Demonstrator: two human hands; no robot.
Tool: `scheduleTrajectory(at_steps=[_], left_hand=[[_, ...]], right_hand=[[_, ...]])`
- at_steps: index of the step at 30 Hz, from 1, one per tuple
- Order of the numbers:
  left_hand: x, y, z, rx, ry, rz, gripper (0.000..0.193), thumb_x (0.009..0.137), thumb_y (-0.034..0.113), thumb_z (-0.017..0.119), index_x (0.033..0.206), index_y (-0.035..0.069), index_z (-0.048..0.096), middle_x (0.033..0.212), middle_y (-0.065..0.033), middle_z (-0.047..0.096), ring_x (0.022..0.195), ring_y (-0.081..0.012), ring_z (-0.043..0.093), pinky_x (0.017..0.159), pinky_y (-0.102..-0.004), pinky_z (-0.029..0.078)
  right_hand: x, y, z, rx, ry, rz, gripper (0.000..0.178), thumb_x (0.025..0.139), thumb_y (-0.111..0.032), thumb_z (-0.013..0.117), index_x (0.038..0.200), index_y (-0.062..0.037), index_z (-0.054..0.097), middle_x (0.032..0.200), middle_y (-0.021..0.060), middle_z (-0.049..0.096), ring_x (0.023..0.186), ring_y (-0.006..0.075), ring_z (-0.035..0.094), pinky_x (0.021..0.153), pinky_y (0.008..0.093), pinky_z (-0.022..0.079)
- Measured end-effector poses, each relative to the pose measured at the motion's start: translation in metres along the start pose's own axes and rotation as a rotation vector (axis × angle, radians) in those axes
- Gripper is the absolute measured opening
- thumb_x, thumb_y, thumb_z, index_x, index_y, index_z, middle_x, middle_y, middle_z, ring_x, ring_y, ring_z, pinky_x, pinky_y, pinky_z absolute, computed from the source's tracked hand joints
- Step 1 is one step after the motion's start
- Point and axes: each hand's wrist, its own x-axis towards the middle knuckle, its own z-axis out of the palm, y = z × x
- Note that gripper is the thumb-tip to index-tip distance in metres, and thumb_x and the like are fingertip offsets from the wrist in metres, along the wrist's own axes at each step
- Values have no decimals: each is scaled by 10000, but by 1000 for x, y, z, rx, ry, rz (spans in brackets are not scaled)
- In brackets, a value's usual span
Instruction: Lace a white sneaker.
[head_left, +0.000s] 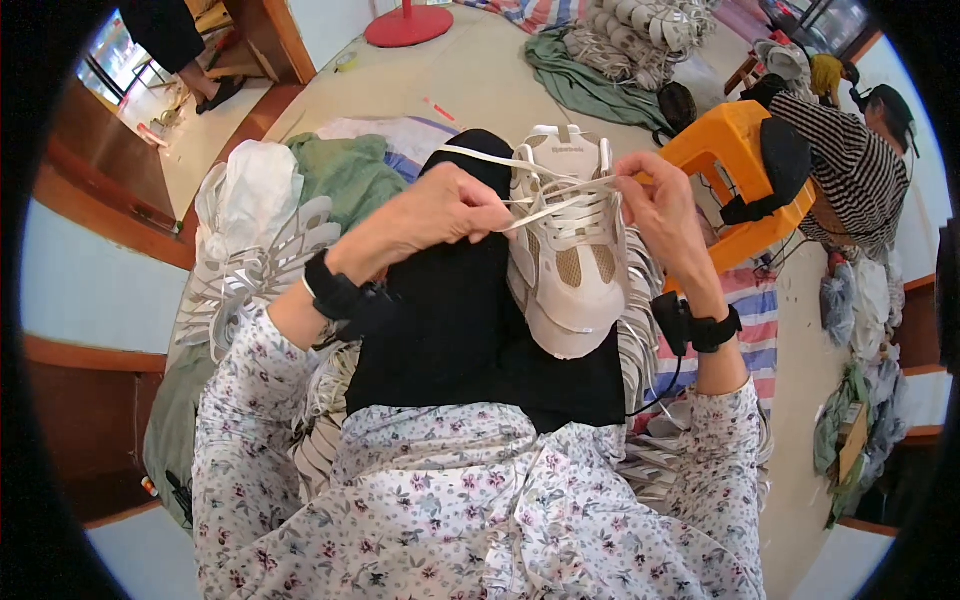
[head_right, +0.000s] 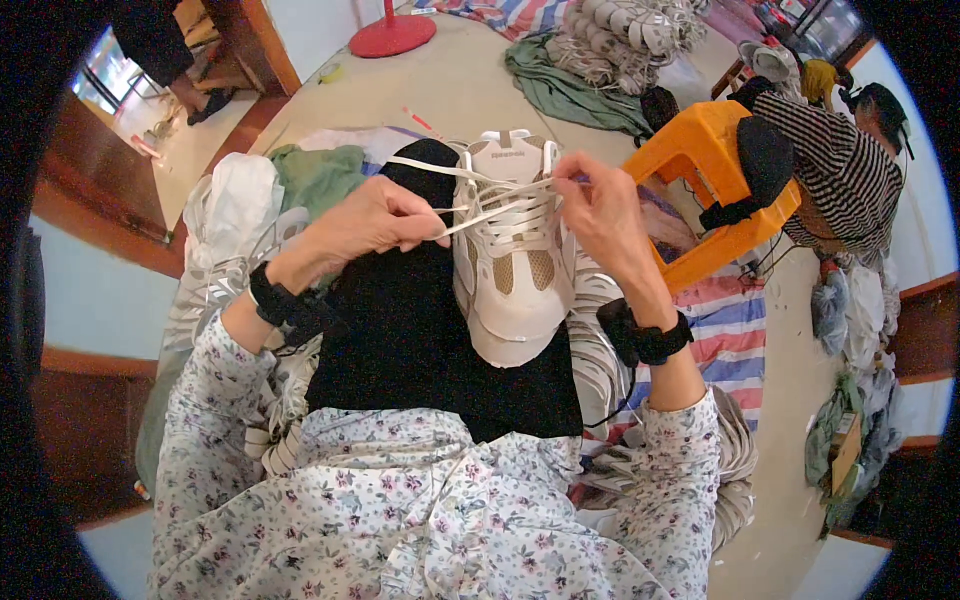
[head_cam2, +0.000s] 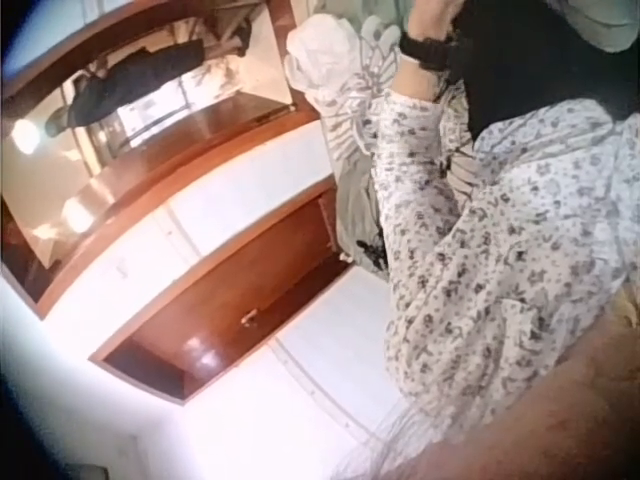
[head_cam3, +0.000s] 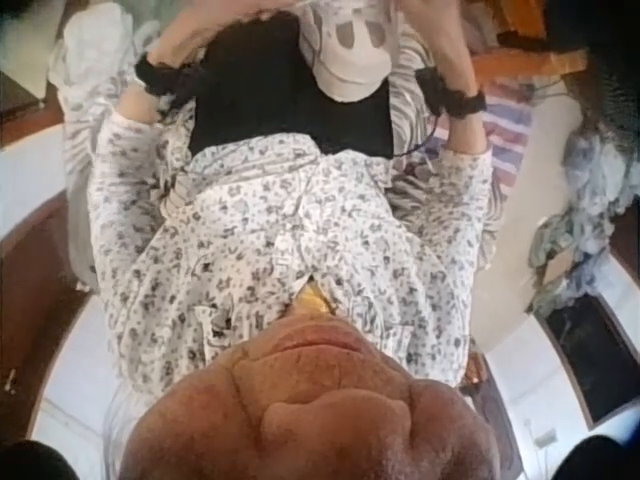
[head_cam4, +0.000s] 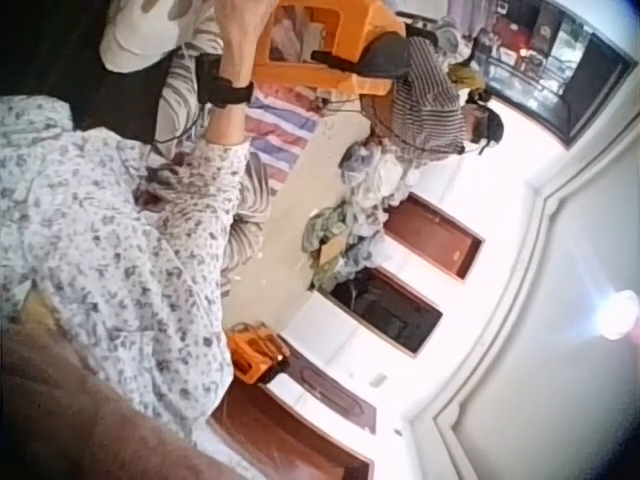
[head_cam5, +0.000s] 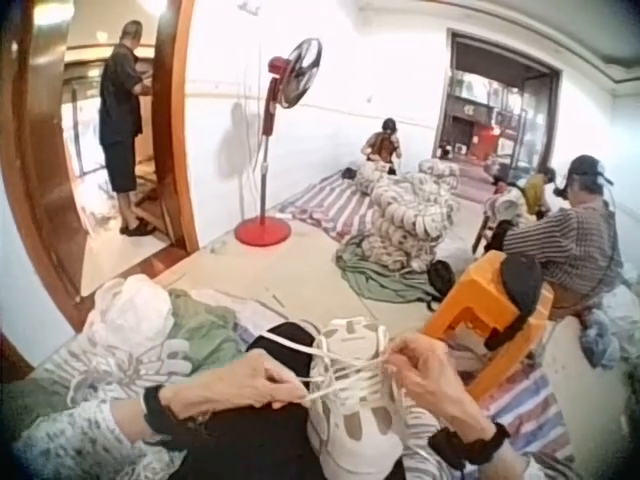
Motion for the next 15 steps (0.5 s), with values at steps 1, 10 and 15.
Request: scheduleTrajectory(at_steps=[1,10,15], left_hand=[[-1,9,-7,5,-49,12,174,884,209,693,872,52,768,637,26,581,532,-39,452,469,-205,321],[16,31,-23,296,-173,263,152,868,91,670,987,23,735,771,2,608,575,-56,528,505,-208,427],[47,29,11,299,105,502,305,898,121,642,1197,68,671,727,7,549,591,-50,487,533,-224,410]], right_hand=[[3,5,-8,0,6,2,37,881,-11,580,910,2,599,727,67,593,587,101,556,518,280,431],[47,61,-187,-809,637,-249,76,887,-68,588,884,5,610,820,170,640,739,309,639,679,378,503],[74,37,-264,-1049,726,-102,225,947,-223,552,1016,-37,658,895,171,692,805,319,677,721,396,512]])
